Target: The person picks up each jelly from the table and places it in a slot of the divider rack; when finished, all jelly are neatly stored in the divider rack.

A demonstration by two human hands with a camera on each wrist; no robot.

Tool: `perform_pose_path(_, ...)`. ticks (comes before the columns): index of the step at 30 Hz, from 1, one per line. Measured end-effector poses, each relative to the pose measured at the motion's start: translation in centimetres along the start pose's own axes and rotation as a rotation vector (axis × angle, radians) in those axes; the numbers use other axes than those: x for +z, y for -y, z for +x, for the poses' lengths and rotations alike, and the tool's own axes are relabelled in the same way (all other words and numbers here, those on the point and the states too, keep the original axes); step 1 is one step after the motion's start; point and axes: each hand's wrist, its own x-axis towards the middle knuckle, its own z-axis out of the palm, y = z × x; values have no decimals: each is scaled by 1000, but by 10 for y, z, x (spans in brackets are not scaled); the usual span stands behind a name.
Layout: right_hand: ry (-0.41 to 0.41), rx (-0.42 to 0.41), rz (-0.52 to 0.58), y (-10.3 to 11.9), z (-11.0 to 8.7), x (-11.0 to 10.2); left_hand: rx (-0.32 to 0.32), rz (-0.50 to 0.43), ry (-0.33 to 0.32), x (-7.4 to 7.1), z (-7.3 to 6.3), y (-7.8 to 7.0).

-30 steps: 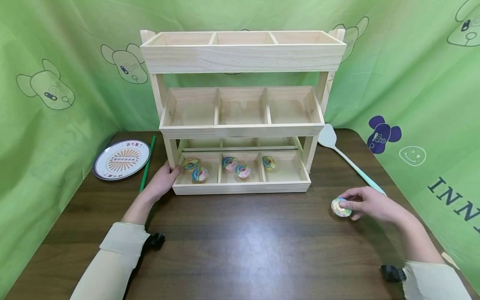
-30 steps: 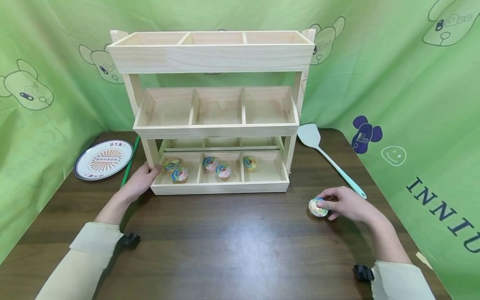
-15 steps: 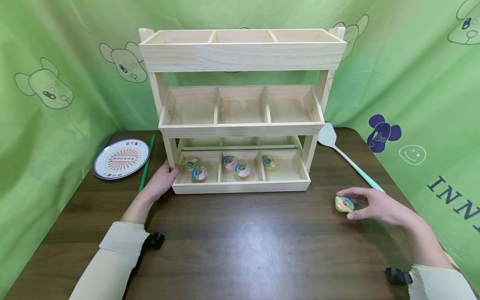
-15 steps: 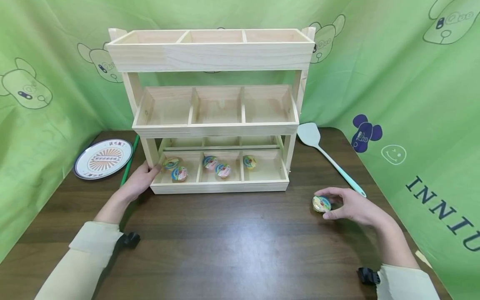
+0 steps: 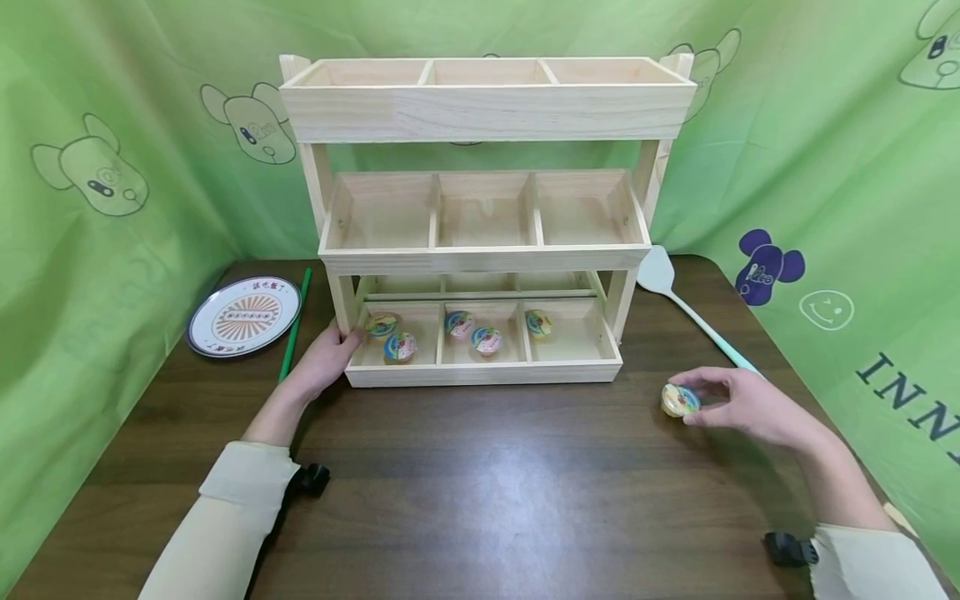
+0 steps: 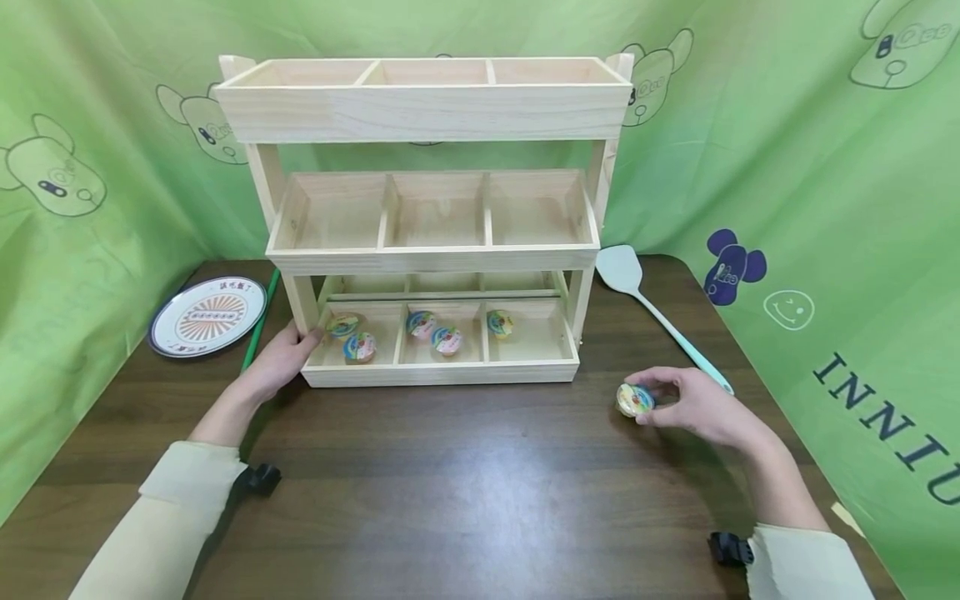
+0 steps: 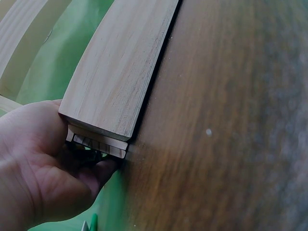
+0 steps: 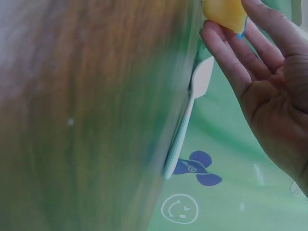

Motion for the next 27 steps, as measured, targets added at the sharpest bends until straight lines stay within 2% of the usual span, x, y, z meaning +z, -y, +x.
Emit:
perform_pose_path(3, -22, 9, -20, 4, 3, -1, -7, 4, -1, 0, 0, -2)
perform_pose_path(6, -48, 9, -34, 9, 7, -2, 2, 8, -8, 0, 9, 12)
perform_pose_path(8, -67, 2, -38, 13, 10, -3, 10, 10, -10, 0, 9, 14)
perform_pose_path(17, -114, -18, -4, 31, 25, -3, 19, 10, -18, 0, 7, 13)
perform_pose_path(27, -117, -53, 3, 48, 44, 0, 18, 8, -17, 1, 7, 15)
